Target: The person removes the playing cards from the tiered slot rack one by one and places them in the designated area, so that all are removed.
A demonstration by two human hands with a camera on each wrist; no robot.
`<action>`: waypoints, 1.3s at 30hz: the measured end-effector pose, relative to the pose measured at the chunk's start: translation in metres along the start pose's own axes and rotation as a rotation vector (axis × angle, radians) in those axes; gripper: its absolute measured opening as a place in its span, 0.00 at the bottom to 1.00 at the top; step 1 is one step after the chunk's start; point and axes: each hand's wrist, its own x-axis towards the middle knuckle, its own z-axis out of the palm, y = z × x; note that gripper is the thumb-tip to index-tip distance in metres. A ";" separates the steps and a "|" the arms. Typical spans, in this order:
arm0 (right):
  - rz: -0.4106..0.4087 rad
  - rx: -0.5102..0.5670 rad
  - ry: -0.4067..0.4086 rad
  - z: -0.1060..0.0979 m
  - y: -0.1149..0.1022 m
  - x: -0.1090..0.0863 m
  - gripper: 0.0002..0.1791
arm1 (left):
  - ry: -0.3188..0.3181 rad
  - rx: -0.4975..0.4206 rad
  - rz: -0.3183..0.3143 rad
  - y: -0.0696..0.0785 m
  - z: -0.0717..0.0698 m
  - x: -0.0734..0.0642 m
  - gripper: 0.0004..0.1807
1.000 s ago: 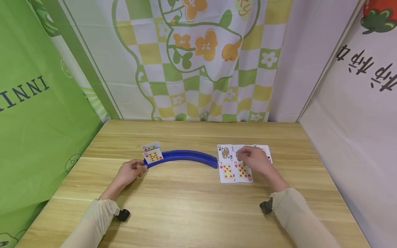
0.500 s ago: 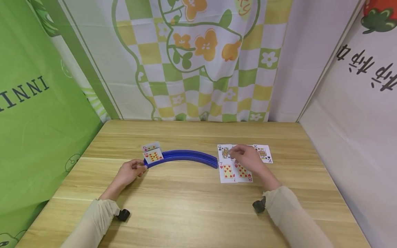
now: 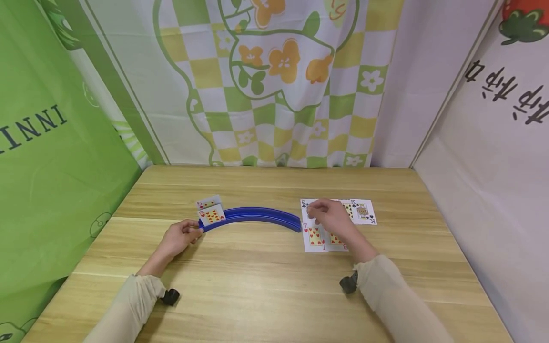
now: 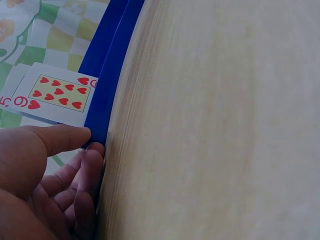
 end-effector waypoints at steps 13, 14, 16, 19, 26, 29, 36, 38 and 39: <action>0.003 0.051 -0.003 0.015 -0.011 0.008 0.18 | 0.000 -0.014 0.000 -0.001 -0.001 0.001 0.21; 0.005 0.056 -0.003 0.016 -0.012 0.008 0.18 | -0.001 -0.011 0.002 -0.001 -0.001 0.001 0.21; 0.002 0.061 -0.007 0.018 -0.014 0.009 0.19 | 0.000 -0.009 0.006 -0.001 -0.001 0.001 0.21; -0.003 0.074 -0.011 0.021 -0.019 0.010 0.21 | 0.002 -0.013 0.014 -0.001 -0.001 0.000 0.21; -0.001 0.081 -0.022 0.031 -0.029 0.013 0.18 | 0.000 -0.025 0.009 0.000 0.000 -0.001 0.20; -0.010 0.085 -0.024 0.035 -0.031 0.015 0.17 | -0.001 -0.026 0.004 0.000 0.000 -0.001 0.21; -0.021 0.097 -0.023 0.043 -0.036 0.019 0.20 | 0.001 -0.027 0.004 0.000 0.000 -0.001 0.21; -0.019 0.110 -0.022 0.045 -0.037 0.019 0.20 | 0.003 -0.028 0.004 0.000 0.000 -0.001 0.21; -0.020 0.115 -0.022 0.046 -0.037 0.020 0.20 | 0.004 -0.027 0.005 0.000 0.000 -0.001 0.21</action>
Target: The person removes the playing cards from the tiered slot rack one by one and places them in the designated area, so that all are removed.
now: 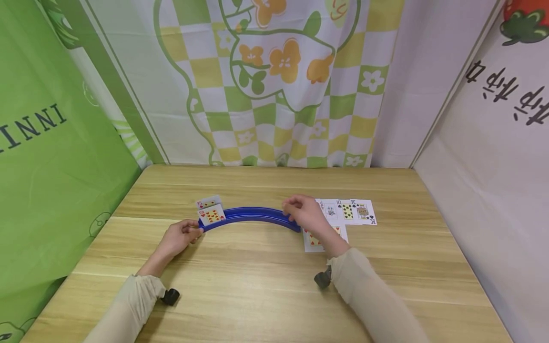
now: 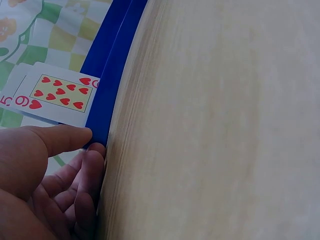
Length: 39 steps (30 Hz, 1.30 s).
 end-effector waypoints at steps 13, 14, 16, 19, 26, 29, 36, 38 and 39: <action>-0.023 0.026 -0.020 0.019 -0.011 0.004 0.16 | -0.003 -0.003 0.000 -0.001 0.000 0.000 0.21; -0.023 0.024 -0.021 0.020 -0.013 0.004 0.16 | -0.004 -0.004 -0.001 -0.001 0.000 0.000 0.21; -0.026 0.018 -0.023 0.022 -0.016 0.005 0.14 | -0.005 -0.008 -0.003 -0.001 0.000 0.000 0.21; -0.033 0.011 -0.028 0.026 -0.018 0.006 0.14 | -0.007 -0.011 -0.002 0.000 0.000 -0.001 0.21; -0.055 0.001 -0.023 0.033 -0.024 0.009 0.15 | -0.011 -0.017 0.001 0.000 0.000 0.000 0.21; -0.060 0.000 -0.031 0.036 -0.026 0.010 0.15 | -0.011 -0.019 0.001 0.000 0.000 0.000 0.21; -0.072 0.016 -0.033 0.044 -0.031 0.013 0.15 | -0.009 -0.014 0.002 -0.001 0.000 0.001 0.21; -0.078 0.022 -0.032 0.046 -0.031 0.015 0.15 | -0.008 -0.014 0.000 -0.002 0.000 0.001 0.21; -0.076 0.025 -0.033 0.047 -0.030 0.015 0.14 | -0.008 -0.014 -0.002 -0.002 0.000 0.001 0.21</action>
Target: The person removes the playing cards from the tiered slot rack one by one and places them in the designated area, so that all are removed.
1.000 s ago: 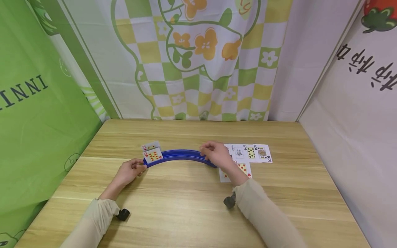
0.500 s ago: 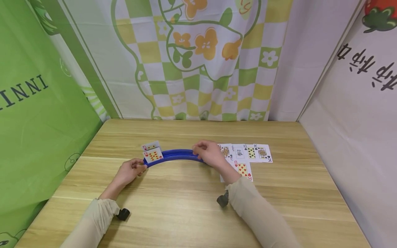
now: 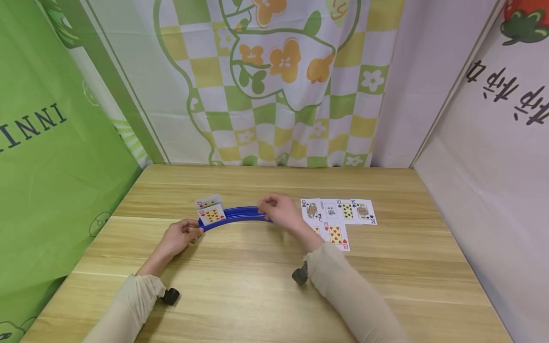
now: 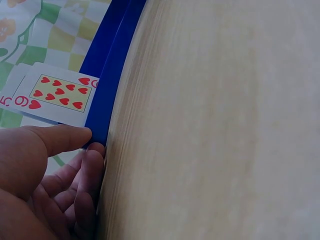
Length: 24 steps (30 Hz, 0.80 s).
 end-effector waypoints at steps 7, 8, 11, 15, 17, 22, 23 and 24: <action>-0.012 -0.021 -0.005 0.007 0.000 0.005 0.13 | 0.000 0.009 -0.001 0.000 0.000 0.000 0.21; -0.013 -0.022 -0.007 0.009 -0.001 0.005 0.14 | -0.001 0.009 -0.002 0.000 0.000 0.000 0.21; -0.007 -0.008 -0.022 0.012 -0.004 0.006 0.14 | -0.003 0.006 -0.005 0.001 0.000 -0.001 0.20; -0.005 0.005 -0.036 0.017 -0.006 0.008 0.14 | -0.004 0.000 -0.009 0.002 -0.001 -0.001 0.21; -0.005 0.005 -0.037 0.020 -0.007 0.010 0.13 | -0.002 0.000 -0.008 0.002 -0.001 -0.001 0.21; 0.003 0.018 -0.041 0.026 -0.008 0.011 0.10 | 0.003 0.004 -0.008 0.001 0.000 -0.001 0.20; 0.002 0.024 -0.043 0.027 -0.009 0.011 0.10 | 0.005 0.005 -0.009 0.001 0.000 -0.001 0.20; 0.004 0.025 -0.043 0.028 -0.010 0.011 0.09 | 0.006 0.005 -0.010 0.001 0.000 -0.001 0.20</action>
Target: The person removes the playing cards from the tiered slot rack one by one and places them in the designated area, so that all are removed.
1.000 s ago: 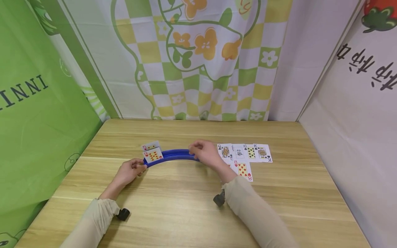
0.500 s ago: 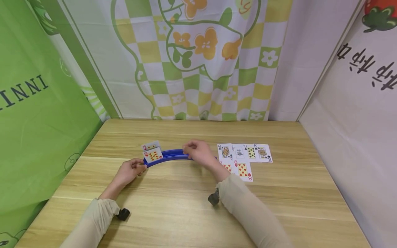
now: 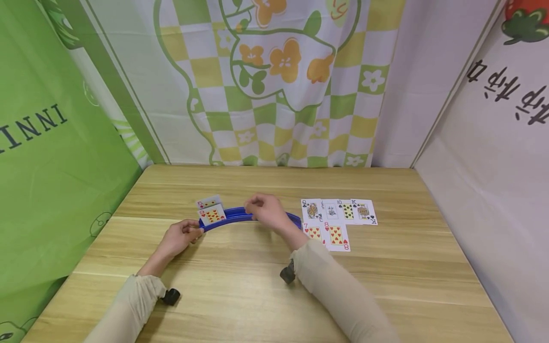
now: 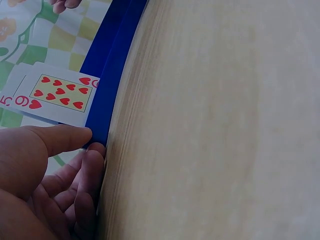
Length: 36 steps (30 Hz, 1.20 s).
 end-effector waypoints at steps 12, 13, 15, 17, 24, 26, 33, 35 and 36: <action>-0.005 0.031 -0.003 0.017 0.000 0.011 0.11 | 0.002 0.011 0.001 0.000 0.000 0.000 0.20; -0.007 0.028 -0.003 0.019 0.000 0.012 0.11 | 0.002 0.011 0.000 0.000 0.000 0.000 0.20; -0.009 0.022 -0.007 0.022 0.000 0.013 0.11 | 0.003 0.011 -0.002 0.000 0.000 0.000 0.20; -0.011 0.025 -0.015 0.024 0.000 0.015 0.12 | 0.002 0.011 -0.005 0.000 0.000 0.000 0.20; -0.009 0.042 -0.037 0.032 0.001 0.020 0.13 | -0.005 0.008 -0.008 0.002 0.000 0.000 0.20; -0.005 0.039 -0.045 0.033 0.001 0.021 0.13 | -0.004 0.011 -0.008 0.002 0.000 -0.001 0.20; -0.012 0.005 -0.060 0.039 -0.004 0.024 0.13 | -0.002 0.011 -0.010 0.002 0.000 -0.001 0.20; -0.016 -0.003 -0.063 0.041 -0.005 0.025 0.13 | -0.002 0.010 -0.009 0.002 -0.001 -0.001 0.20; -0.019 -0.007 -0.062 0.042 -0.006 0.025 0.13 | -0.002 0.011 -0.007 0.002 -0.001 -0.001 0.20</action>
